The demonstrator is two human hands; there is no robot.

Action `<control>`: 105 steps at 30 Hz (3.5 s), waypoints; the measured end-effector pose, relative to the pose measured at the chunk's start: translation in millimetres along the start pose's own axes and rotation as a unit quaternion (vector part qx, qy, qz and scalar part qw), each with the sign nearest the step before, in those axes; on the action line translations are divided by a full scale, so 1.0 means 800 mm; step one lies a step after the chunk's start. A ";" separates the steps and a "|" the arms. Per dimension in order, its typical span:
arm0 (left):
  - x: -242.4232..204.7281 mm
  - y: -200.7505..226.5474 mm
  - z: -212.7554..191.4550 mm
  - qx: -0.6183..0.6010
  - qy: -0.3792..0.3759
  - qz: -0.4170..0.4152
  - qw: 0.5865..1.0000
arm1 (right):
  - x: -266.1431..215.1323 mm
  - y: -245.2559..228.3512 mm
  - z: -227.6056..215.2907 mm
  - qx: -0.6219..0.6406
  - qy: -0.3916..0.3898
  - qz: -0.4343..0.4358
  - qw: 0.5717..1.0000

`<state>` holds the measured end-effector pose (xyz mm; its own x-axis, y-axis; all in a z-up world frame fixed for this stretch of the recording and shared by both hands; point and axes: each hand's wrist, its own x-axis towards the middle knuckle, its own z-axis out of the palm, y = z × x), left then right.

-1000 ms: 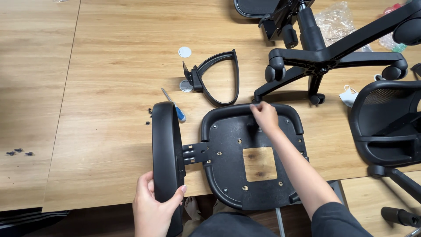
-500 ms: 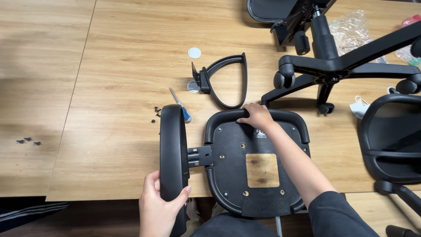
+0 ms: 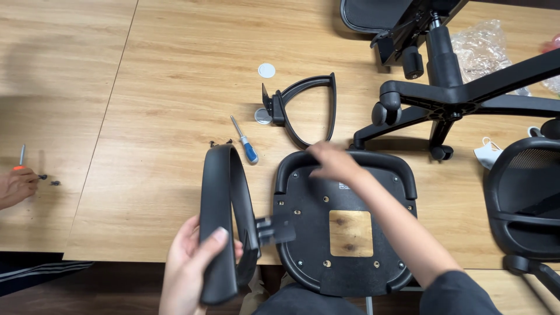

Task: The person attaches armrests to an office chair seat. They pick up screws from the table, hold an armrest bracket against the underside of the seat, and drive the screws in with a screwdriver, working on one armrest and then the other while other chair parts sit on the table.

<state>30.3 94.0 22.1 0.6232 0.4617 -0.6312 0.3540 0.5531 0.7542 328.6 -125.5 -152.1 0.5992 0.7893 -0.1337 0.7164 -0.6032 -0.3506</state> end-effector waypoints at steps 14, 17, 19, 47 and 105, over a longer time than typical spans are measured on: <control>0.068 -0.007 0.034 -0.283 -0.166 0.045 0.944 | -0.094 -0.208 0.003 0.335 -0.128 -0.164 0.919; 0.063 -0.007 0.027 -0.115 -0.290 0.212 0.926 | -0.077 -0.205 -0.013 0.459 -0.099 -0.118 0.875; 0.065 -0.023 0.017 0.012 -0.316 0.315 0.895 | -0.058 -0.202 -0.030 0.557 -0.068 -0.116 0.820; 0.104 -0.131 -0.009 0.074 -0.130 0.143 0.978 | -0.007 -0.027 0.061 0.033 0.110 -0.059 0.992; 0.157 -0.161 0.052 0.214 -0.119 0.080 0.966 | 0.015 -0.025 -0.147 0.118 -0.120 -0.007 0.986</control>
<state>91.9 51.9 -146.4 0.8188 0.3173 -0.4785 0.4633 0.1270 0.8770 363.4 -117.6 -37.4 0.4687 0.8182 -0.3330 0.6038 -0.5718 -0.5553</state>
